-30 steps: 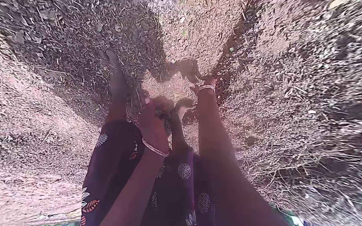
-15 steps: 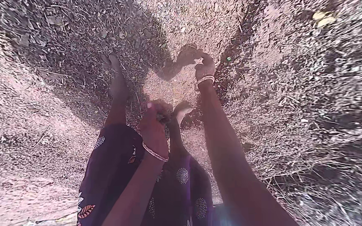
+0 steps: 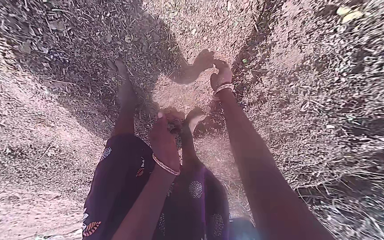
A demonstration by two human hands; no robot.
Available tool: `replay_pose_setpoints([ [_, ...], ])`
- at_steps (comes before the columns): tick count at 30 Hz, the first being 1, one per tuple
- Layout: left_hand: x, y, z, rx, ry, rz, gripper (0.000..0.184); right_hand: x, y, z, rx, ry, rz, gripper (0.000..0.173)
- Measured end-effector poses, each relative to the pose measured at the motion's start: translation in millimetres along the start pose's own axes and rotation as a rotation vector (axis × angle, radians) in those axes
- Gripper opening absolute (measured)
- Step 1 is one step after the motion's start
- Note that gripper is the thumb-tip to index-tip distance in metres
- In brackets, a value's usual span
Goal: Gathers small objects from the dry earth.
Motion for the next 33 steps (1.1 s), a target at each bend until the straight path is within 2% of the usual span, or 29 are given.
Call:
replay_pose_setpoints([
  [2, 0.9, -1.4, -3.0, -0.004, 0.000, 0.001, 0.053, -47.4, -21.2, 17.6, 0.079, 0.151, 0.224, 0.064],
  [3, 0.6, -1.8, -4.1, -0.002, -0.008, -0.003, 0.053, -70.9, -28.1, 19.3, 0.101, 0.218, 0.271, 0.074],
  [5, 0.3, -3.2, -7.9, -0.008, -0.024, -0.002, 0.052, -101.6, -27.7, 4.5, 0.071, 0.307, 0.222, 0.086],
  [7, 1.8, -3.6, -9.8, -0.002, -0.038, -0.006, 0.052, -104.4, -13.9, -24.3, 0.033, 0.233, 0.046, 0.087],
  [10, 1.0, 0.8, -6.3, 0.000, -0.011, -0.023, 0.052, -81.7, 6.4, -47.5, 0.001, -0.091, -0.133, 0.065],
  [12, 1.5, 1.9, -3.2, 0.005, 0.003, -0.029, 0.052, -48.5, 9.3, -48.4, 0.063, -0.095, -0.245, 0.065],
  [13, 1.2, 2.9, -1.3, 0.003, 0.008, -0.029, 0.052, -29.3, -0.8, -52.7, 0.100, 0.001, -0.296, 0.070],
  [15, 1.2, 4.7, 0.0, 0.008, 0.002, -0.026, 0.052, -12.8, -13.2, -48.2, 0.071, 0.142, -0.215, 0.072],
  [18, 0.7, 4.0, -3.0, -0.007, -0.010, -0.027, 0.052, -20.9, -4.1, -37.2, -0.052, 0.136, -0.028, 0.042],
  [20, -0.3, 1.4, -6.8, -0.017, -0.020, -0.034, 0.053, -29.2, 16.0, -43.7, -0.095, 0.124, 0.031, 0.042],
  [22, -1.0, 0.3, -9.9, -0.016, -0.033, -0.030, 0.053, -32.7, 40.3, -55.2, -0.077, 0.035, 0.036, 0.045],
  [24, -1.6, -0.5, -11.1, -0.021, -0.037, -0.028, 0.053, -22.7, 53.0, -68.4, -0.020, -0.051, -0.036, 0.036],
  [27, -2.2, -3.2, -10.6, -0.017, -0.033, -0.032, 0.052, 5.0, 52.5, -71.9, -0.070, -0.010, -0.141, 0.033],
  [30, -4.8, -4.0, -5.5, -0.026, -0.026, 0.015, 0.047, 25.6, 45.8, -49.3, -0.207, 0.056, -0.088, 0.032],
  [33, -10.6, -7.4, 1.7, -0.038, 0.000, 0.073, 0.043, 51.4, 20.7, -38.7, -0.315, 0.079, 0.014, 0.031],
])
Point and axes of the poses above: each hand's wrist, its own x-axis away from the middle knuckle, its own y-axis out of the palm, z = x × y, the point moved 3 cm from there along -x, towards the middle knuckle, and after that the axes turned 3 degrees about x, right-handed, at the moved point
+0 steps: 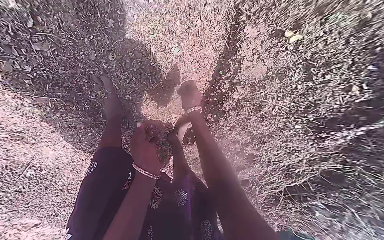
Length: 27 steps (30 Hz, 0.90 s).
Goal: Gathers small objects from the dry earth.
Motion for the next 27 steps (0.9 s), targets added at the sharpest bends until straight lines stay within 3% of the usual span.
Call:
replay_pose_setpoints([
  [3, -4.1, -2.8, 7.8, -0.012, -0.005, 0.107, 0.039, 44.6, -19.6, -14.9, -0.183, -0.295, 0.040, 0.027],
  [4, -4.2, -3.6, 9.7, -0.021, -0.018, 0.128, 0.037, 64.4, -27.4, -25.5, -0.243, -0.414, -0.084, 0.024],
  [6, -7.1, -4.3, 11.4, -0.002, -0.035, 0.106, 0.034, 93.6, -44.4, -49.0, -0.264, -0.557, -0.491, 0.028],
  [7, -7.8, -3.9, 11.5, 0.011, -0.055, 0.081, 0.035, 99.9, -53.4, -58.2, -0.215, -0.569, -0.629, 0.036],
  [8, -7.4, -2.2, 11.8, 0.037, -0.093, 0.054, 0.036, 98.4, -63.1, -64.1, -0.136, -0.576, -0.652, 0.042],
  [12, 5.7, 15.2, 17.1, -0.014, -0.232, -0.158, 0.043, 16.6, -109.5, -72.0, 0.338, -0.511, -0.277, 0.049],
  [15, 12.7, 23.4, 16.5, -0.114, -0.232, -0.295, 0.048, -64.3, -143.2, -85.2, 0.713, -0.236, -0.234, 0.061],
  [17, 13.4, 25.5, 16.3, -0.163, -0.211, -0.313, 0.049, -109.8, -160.1, -86.2, 0.882, -0.149, -0.205, 0.064],
  [21, 12.3, 31.4, 20.7, -0.212, -0.195, -0.318, 0.050, -178.1, -184.6, -96.3, 1.160, -0.123, -0.156, 0.069],
  [27, 11.4, 39.1, 25.6, -0.233, -0.187, -0.376, 0.051, -206.9, -186.8, -89.3, 1.323, -0.111, -0.101, 0.085],
])
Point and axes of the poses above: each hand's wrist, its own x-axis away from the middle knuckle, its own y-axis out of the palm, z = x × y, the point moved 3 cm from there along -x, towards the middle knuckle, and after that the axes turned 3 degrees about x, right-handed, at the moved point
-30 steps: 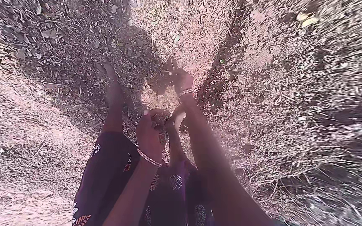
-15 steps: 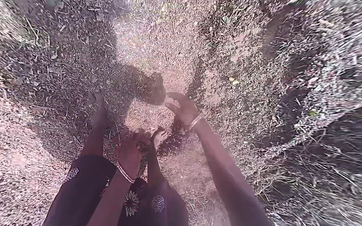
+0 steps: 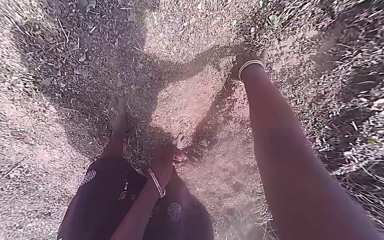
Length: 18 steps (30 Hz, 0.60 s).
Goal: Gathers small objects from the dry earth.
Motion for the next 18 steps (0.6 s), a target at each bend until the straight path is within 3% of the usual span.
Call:
replay_pose_setpoints([
  [2, -1.5, 0.5, 1.1, -0.034, -0.014, 0.004, 0.050, 4.0, 19.0, -2.3, 0.047, 0.020, -0.027, 0.086],
  [6, -1.2, 1.8, 0.5, -0.082, -0.045, 0.026, 0.049, 18.4, 51.6, -14.0, 0.073, 0.027, -0.061, 0.057],
  [8, -1.3, 3.3, 2.4, -0.104, -0.015, 0.025, 0.048, 28.1, 60.7, -16.1, 0.022, 0.078, -0.077, 0.053],
  [12, 1.7, 3.1, 1.6, -0.142, 0.034, 0.010, 0.048, 49.2, 87.0, -19.5, -0.022, 0.052, -0.017, 0.056],
  [15, 3.3, -1.6, -3.4, -0.145, 0.076, -0.001, 0.049, 64.1, 108.7, -18.9, -0.102, 0.080, -0.067, 0.055],
  [18, 5.3, -6.1, -8.9, -0.129, 0.096, -0.010, 0.048, 83.1, 131.8, -24.5, -0.099, 0.144, -0.165, 0.076],
])
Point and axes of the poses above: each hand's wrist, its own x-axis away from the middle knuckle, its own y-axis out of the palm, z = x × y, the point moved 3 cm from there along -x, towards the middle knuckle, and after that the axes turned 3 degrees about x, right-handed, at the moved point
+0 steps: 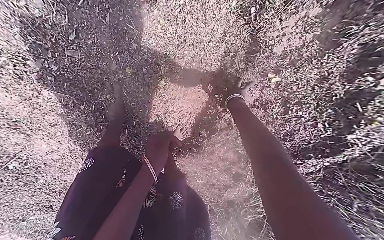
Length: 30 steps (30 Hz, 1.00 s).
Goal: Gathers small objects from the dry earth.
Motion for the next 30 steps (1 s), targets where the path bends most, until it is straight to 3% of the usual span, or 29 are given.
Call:
replay_pose_setpoints([
  [2, 0.6, -3.2, -1.7, 0.006, 0.001, 0.004, 0.048, 13.7, 16.1, -5.4, 0.070, -0.035, -0.043, 0.085],
  [5, 2.5, -9.2, -2.3, 0.029, -0.007, 0.010, 0.049, 30.7, 41.6, -11.6, -0.042, 0.048, -0.063, 0.066],
  [8, 4.8, -14.8, -1.4, 0.065, 0.019, 0.012, 0.047, 37.2, 67.9, -13.7, 0.090, -0.057, -0.131, 0.069],
  [14, 8.6, -25.4, 11.3, 0.101, -0.021, 0.023, 0.045, 68.0, 64.3, -17.7, 0.176, -0.127, -0.246, 0.081],
  [20, 5.9, -34.8, 19.6, 0.159, 0.013, -0.011, 0.045, 84.7, 51.5, -24.2, 0.386, -0.144, -0.363, 0.081],
  [25, 5.4, -40.4, 23.7, 0.168, 0.039, -0.038, 0.046, 78.7, 56.6, -23.7, 0.357, -0.152, -0.324, 0.101],
  [28, 4.8, -40.0, 20.1, 0.178, 0.066, -0.034, 0.046, 81.4, 58.0, -26.3, 0.326, -0.122, -0.285, 0.083],
  [30, 4.3, -38.8, 14.9, 0.175, 0.040, -0.039, 0.045, 79.7, 63.8, -24.8, 0.309, -0.129, -0.262, 0.080],
])
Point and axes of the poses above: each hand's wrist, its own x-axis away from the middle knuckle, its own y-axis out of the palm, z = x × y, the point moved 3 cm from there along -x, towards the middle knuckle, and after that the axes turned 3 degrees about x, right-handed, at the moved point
